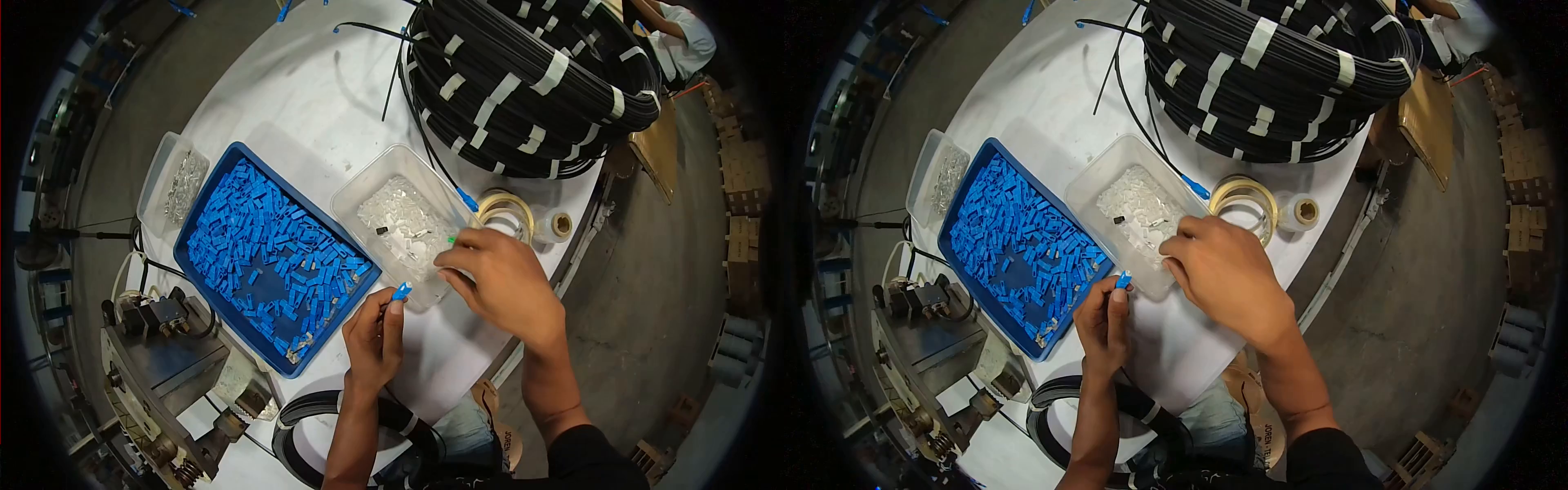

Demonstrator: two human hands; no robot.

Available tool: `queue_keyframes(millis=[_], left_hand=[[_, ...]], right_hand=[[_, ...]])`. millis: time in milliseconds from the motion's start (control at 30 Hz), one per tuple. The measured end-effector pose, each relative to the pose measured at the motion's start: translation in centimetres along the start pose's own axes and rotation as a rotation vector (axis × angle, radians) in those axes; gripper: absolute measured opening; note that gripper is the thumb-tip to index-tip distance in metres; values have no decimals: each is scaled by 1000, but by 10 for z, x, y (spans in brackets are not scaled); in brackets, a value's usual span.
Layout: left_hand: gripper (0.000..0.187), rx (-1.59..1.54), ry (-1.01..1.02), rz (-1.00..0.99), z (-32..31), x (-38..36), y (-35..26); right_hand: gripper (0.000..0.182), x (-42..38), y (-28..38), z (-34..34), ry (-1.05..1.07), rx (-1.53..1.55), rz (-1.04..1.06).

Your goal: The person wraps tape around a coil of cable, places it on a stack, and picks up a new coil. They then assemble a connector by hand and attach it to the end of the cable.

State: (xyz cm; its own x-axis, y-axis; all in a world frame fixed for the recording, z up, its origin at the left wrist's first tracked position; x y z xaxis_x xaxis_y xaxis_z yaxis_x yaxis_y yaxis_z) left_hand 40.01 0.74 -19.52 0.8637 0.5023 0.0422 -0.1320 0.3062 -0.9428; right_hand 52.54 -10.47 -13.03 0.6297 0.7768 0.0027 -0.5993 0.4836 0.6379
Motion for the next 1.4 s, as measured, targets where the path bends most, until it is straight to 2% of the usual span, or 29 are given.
queue_keyframes(millis=[133, 200, 400, 467, 633, 900, 1033, 1100, 1233, 1400], left_hand=[[23, -10, 12, 33, -1, 1, 13], [25, 7, 7, 19, 0, 3, 11], [28, 47, 34, 45, 1, 4, 13], [14, 42, 11, 3, 3, 5, 11], [15, 56, 2, 0, 4, 5, 8], [14, 38, -34, -8, 5, 4, 14], [13, 27, -28, 22, 5, 4, 13], [13, 4, -25, 23, 4, 3, 15], [13, -8, -17, 49, 6, 3, 15], [13, 14, -31, 49, 8, 2, 16]], right_hand=[[9, 28, -12, -26, 130, -127, 40], [10, 37, -18, -47, 270, -159, -13], [14, 47, -21, -62, 272, -129, -25], [15, 46, -25, -71, 290, -132, -37], [18, 46, -31, -75, 343, -114, -67], [6, 50, -34, -80, 379, -143, -116], [5, 48, -34, -77, 305, -112, -38], [3, 48, -23, -58, 130, 46, 46], [7, 42, -10, -32, 48, 234, 53], [14, 22, -16, -29, -68, 722, -178]])
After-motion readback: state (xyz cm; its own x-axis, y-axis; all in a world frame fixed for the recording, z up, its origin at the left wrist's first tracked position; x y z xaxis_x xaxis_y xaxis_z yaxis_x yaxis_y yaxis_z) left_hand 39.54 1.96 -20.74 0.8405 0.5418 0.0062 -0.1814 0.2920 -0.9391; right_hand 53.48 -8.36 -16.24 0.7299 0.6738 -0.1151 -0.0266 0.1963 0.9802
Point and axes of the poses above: each hand's wrist, its own x-axis towards the middle knuckle, its own z-axis out of the back of the hand, y = z × x, the point moved 8 cm from there along x, towards the middle knuckle, and after that the axes turned 7 degrees about x, right-handed, at the moved point
